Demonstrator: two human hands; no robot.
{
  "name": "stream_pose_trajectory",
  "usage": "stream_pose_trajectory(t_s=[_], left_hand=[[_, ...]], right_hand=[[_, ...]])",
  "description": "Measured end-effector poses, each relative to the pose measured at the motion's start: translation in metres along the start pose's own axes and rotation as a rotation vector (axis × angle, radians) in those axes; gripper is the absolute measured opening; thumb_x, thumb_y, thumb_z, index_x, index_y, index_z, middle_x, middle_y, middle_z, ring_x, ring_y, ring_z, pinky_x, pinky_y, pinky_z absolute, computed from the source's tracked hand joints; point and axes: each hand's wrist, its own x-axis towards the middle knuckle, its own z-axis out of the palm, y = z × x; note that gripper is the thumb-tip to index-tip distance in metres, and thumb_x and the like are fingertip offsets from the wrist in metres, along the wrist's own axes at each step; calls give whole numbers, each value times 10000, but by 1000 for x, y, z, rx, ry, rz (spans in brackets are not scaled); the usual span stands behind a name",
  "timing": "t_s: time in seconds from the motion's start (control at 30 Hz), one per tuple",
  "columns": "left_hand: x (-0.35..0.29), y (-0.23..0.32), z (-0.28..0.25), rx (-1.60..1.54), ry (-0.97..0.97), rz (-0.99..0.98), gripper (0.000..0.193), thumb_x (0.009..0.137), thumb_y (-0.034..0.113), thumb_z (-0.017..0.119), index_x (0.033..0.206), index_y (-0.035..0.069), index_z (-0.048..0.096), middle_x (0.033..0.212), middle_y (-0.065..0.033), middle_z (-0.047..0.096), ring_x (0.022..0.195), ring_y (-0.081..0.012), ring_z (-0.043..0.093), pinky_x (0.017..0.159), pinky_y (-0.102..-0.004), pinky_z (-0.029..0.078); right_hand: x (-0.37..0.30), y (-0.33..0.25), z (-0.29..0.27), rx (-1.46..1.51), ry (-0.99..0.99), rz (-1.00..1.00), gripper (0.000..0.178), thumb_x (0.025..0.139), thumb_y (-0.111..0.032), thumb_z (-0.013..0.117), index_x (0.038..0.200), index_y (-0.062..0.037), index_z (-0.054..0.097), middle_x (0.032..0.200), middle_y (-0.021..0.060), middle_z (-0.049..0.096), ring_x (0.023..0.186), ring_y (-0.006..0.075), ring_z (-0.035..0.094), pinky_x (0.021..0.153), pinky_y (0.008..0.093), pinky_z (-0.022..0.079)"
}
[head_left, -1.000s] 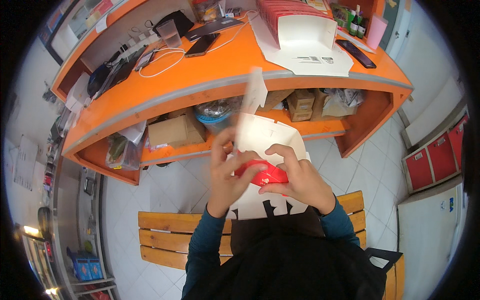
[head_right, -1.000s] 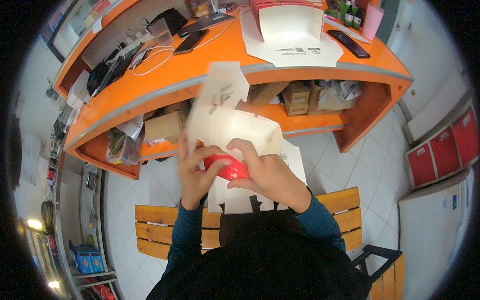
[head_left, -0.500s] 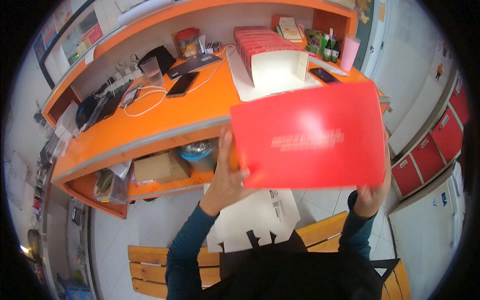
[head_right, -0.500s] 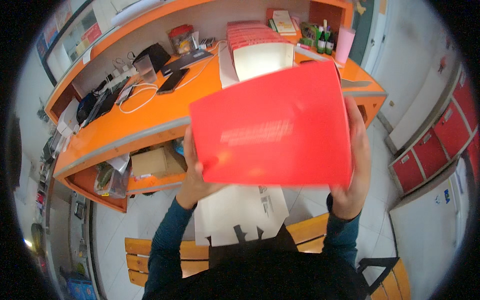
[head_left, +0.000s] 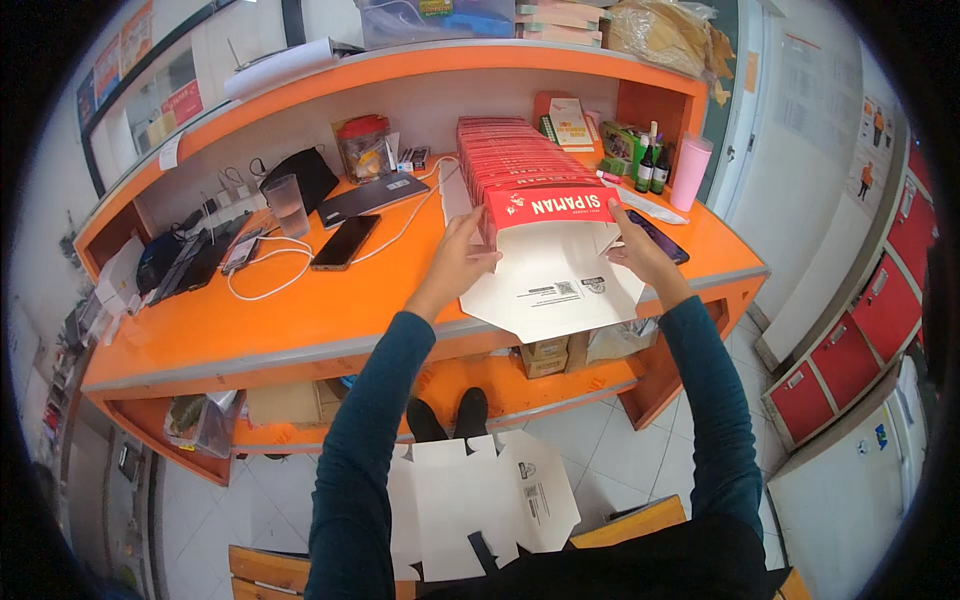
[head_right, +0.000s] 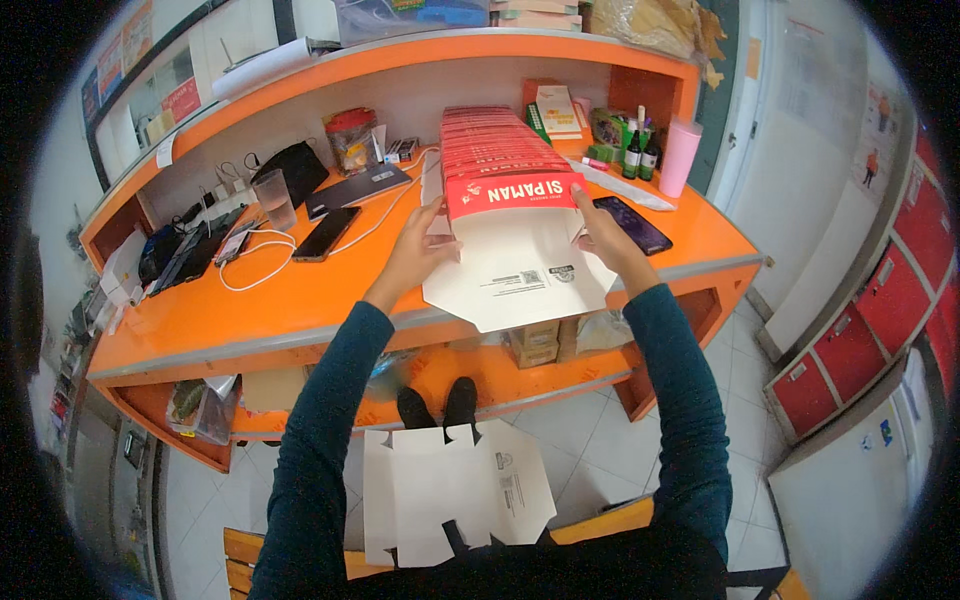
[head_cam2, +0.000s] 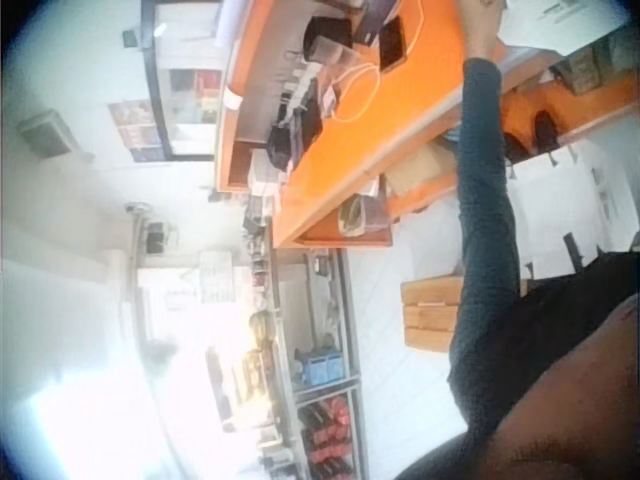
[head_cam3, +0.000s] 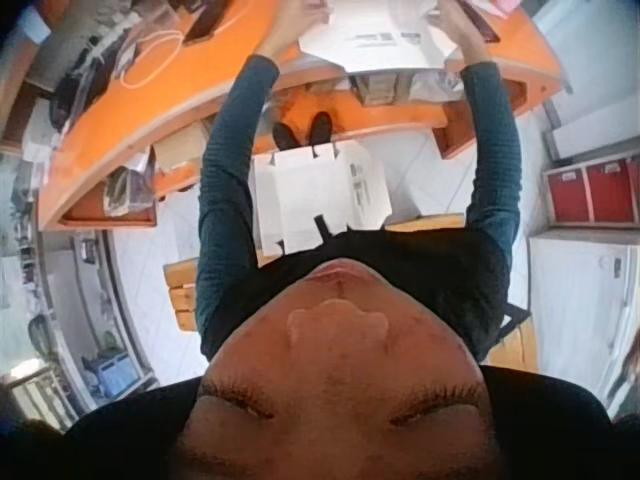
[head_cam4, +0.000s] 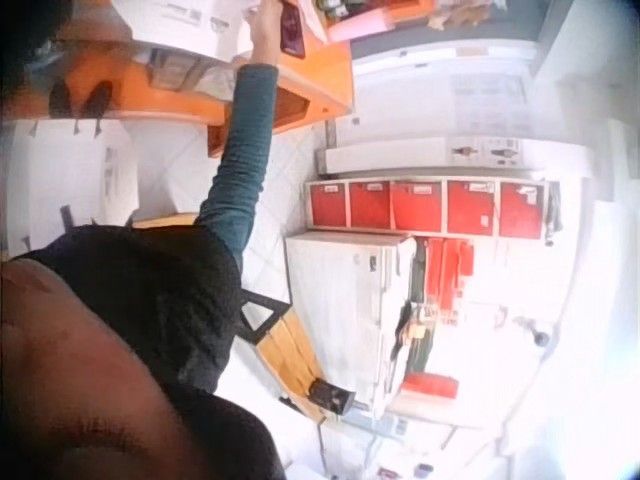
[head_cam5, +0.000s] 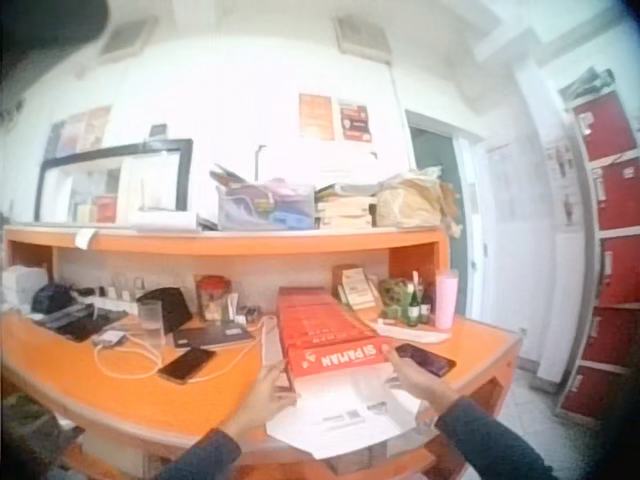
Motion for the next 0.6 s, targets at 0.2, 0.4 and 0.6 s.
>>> stream_pose_trajectory(t_s=[0.2,0.4,0.6], left_hand=[[0,9,9,85,74,22,700,723,10,623,1322,114,275,1153,-183,372,936,-295,551,744,-312,515],[-2,-4,13,220,61,94,690,732,-48,569,1324,161,283,1159,-166,368,886,-243,557,714,-276,499],[3,4,15,79,175,173,583,753,-100,460,1286,95,326,1206,-189,384,912,-281,529,710,-267,465]], right_hand=[[22,10,11,-86,267,-180,696,801,-568,462,1052,81,442,685,81,539,676,182,546,641,260,423],[10,9,40,-593,865,-778,516,780,-386,569,1081,18,458,1084,199,476,1029,350,446,857,424,344],[-17,-20,128,-898,595,-1239,360,709,-247,626,1031,-116,534,1090,92,508,1047,282,453,882,453,303]])
